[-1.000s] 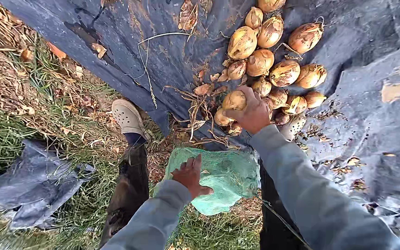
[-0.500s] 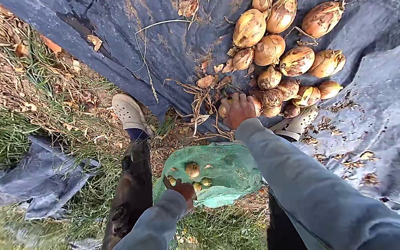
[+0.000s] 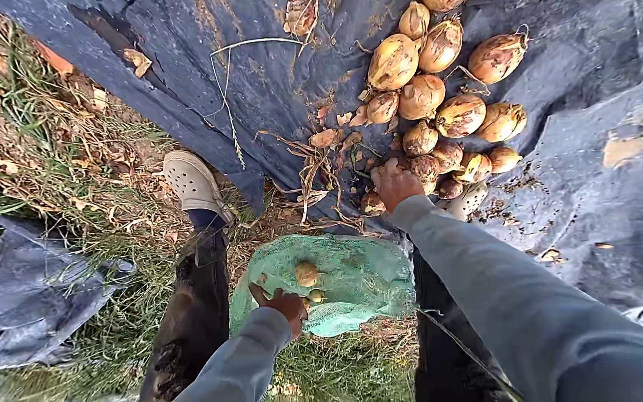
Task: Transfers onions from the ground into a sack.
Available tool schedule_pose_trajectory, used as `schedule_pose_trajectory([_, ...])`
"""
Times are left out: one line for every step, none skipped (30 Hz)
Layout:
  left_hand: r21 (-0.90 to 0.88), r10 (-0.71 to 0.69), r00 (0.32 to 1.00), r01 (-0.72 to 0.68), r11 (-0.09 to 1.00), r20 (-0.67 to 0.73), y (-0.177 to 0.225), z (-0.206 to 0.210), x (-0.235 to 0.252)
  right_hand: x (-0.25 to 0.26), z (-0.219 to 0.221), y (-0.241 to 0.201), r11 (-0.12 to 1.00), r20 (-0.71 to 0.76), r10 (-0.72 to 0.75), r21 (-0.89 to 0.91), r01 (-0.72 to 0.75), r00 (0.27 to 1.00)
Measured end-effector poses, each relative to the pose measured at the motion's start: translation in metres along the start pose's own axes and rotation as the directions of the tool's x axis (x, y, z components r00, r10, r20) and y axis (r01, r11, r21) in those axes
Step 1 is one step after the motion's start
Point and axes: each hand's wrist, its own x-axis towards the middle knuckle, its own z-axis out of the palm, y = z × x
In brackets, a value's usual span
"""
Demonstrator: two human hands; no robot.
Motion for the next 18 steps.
schedule_pose_trajectory([0.001,0.000,1.000,0.000,1.000,0.010,-0.001,0.000,0.001,0.000,-0.005,0.001,1.000,-0.011,0.009,0.026,-0.009,1.000])
schedule_pose_trajectory([0.004,0.001,1.000,-0.001,1.000,0.025,-0.001,0.001,0.001,-0.004,-0.009,0.002,0.996,-0.027,0.042,0.081,-0.039,0.999])
schedule_pose_trajectory([0.010,-0.002,0.999,0.001,1.000,0.034,-0.001,0.000,0.001,-0.014,-0.016,0.002,0.983,-0.052,0.084,0.166,-0.074,0.995])
schedule_pose_trajectory([0.015,-0.001,1.000,0.001,1.000,0.029,-0.001,0.000,0.002,-0.028,-0.022,0.001,0.961,-0.090,0.117,0.263,-0.089,0.989])
schedule_pose_trajectory([0.011,0.004,1.000,-0.004,1.000,0.008,-0.002,0.000,0.002,-0.048,-0.023,-0.002,0.928,-0.141,0.121,0.368,-0.061,0.983])
schedule_pose_trajectory([0.004,0.009,1.000,-0.009,1.000,-0.011,-0.002,-0.001,0.002,-0.070,-0.019,-0.007,0.889,-0.195,0.071,0.458,0.026,0.978])
schedule_pose_trajectory([0.002,0.013,1.000,-0.013,1.000,-0.022,-0.002,-0.002,0.002,-0.091,-0.012,-0.012,0.840,-0.183,-0.032,0.528,0.126,0.983])
schedule_pose_trajectory([0.001,0.017,1.000,-0.017,1.000,-0.027,-0.002,-0.003,0.001,-0.107,-0.004,-0.017,0.798,-0.118,-0.157,0.570,0.197,0.980])
schedule_pose_trajectory([0.002,0.020,0.999,-0.020,1.000,-0.032,-0.001,-0.004,-0.001,-0.115,0.004,-0.021,0.779,-0.039,-0.234,0.591,0.211,0.972])
schedule_pose_trajectory([0.008,0.018,0.999,-0.018,1.000,-0.033,0.000,-0.005,-0.003,-0.114,0.012,-0.023,0.789,0.044,-0.235,0.592,0.164,0.971])
schedule_pose_trajectory([0.012,0.013,0.999,-0.013,1.000,-0.030,0.002,-0.005,-0.005,-0.106,0.021,-0.023,0.797,0.112,-0.160,0.601,0.061,0.981])
schedule_pose_trajectory([0.011,0.008,0.999,-0.008,1.000,-0.031,0.004,-0.006,-0.007,-0.091,0.031,-0.022,0.794,0.155,-0.046,0.605,-0.058,0.987])
schedule_pose_trajectory([0.009,0.005,0.999,-0.004,1.000,-0.033,0.005,-0.007,-0.007,-0.073,0.040,-0.021,0.778,0.175,0.068,0.607,-0.162,0.982])
schedule_pose_trajectory([0.011,0.005,0.999,-0.004,1.000,-0.031,0.006,-0.009,-0.007,-0.054,0.047,-0.019,0.755,0.187,0.164,0.608,-0.246,0.968])
schedule_pose_trajectory([0.013,0.009,1.000,-0.009,1.000,-0.024,0.006,-0.009,-0.006,-0.038,0.053,-0.017,0.724,0.195,0.246,0.614,-0.314,0.949])
schedule_pose_trajectory([0.017,0.018,1.000,-0.017,1.000,-0.018,0.005,-0.009,-0.005,-0.026,0.059,-0.016,0.698,0.198,0.318,0.613,-0.370,0.927])
schedule_pose_trajectory([0.018,0.029,0.999,-0.029,0.999,-0.013,0.003,-0.007,-0.003,-0.018,0.063,-0.014,0.686,0.206,0.367,0.600,-0.413,0.907])
schedule_pose_trajectory([0.017,0.039,0.999,-0.039,0.999,-0.016,0.000,-0.005,-0.001,-0.013,0.067,-0.012,0.681,0.220,0.396,0.581,-0.445,0.892])
